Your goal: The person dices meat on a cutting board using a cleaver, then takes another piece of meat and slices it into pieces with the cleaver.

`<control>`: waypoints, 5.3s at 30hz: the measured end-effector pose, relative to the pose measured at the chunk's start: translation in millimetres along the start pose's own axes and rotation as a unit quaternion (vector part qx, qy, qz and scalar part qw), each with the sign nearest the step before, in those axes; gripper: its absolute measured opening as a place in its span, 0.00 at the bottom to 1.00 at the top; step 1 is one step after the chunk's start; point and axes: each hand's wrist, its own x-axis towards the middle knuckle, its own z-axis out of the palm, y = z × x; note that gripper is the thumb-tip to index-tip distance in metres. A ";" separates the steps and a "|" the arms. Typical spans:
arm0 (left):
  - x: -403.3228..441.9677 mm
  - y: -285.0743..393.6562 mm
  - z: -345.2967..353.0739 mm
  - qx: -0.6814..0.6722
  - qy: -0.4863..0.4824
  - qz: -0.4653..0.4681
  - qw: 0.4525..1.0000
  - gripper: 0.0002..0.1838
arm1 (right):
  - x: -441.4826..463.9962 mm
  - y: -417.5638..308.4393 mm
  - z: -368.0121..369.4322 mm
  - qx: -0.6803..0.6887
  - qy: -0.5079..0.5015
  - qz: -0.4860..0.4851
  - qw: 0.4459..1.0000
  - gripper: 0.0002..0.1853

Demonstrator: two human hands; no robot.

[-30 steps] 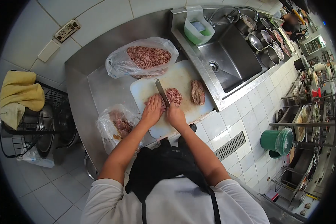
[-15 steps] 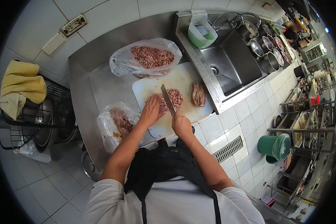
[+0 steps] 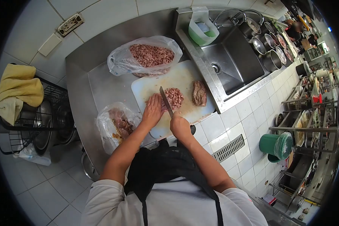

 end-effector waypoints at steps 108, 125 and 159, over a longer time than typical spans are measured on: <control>-12.9 -3.2 -3.1 -0.053 0.051 -0.018 0.997 0.42 | -4.5 -2.5 5.6 -0.006 0.010 -0.016 1.000 0.07; -13.3 -9.4 -14.7 -0.049 0.026 0.019 0.998 0.42 | 41.9 0.4 49.4 -0.003 0.075 -0.032 0.997 0.10; -13.6 -6.1 7.5 -0.044 0.048 -0.022 0.998 0.39 | -1.0 -9.7 14.2 -0.010 -0.005 -0.002 1.000 0.08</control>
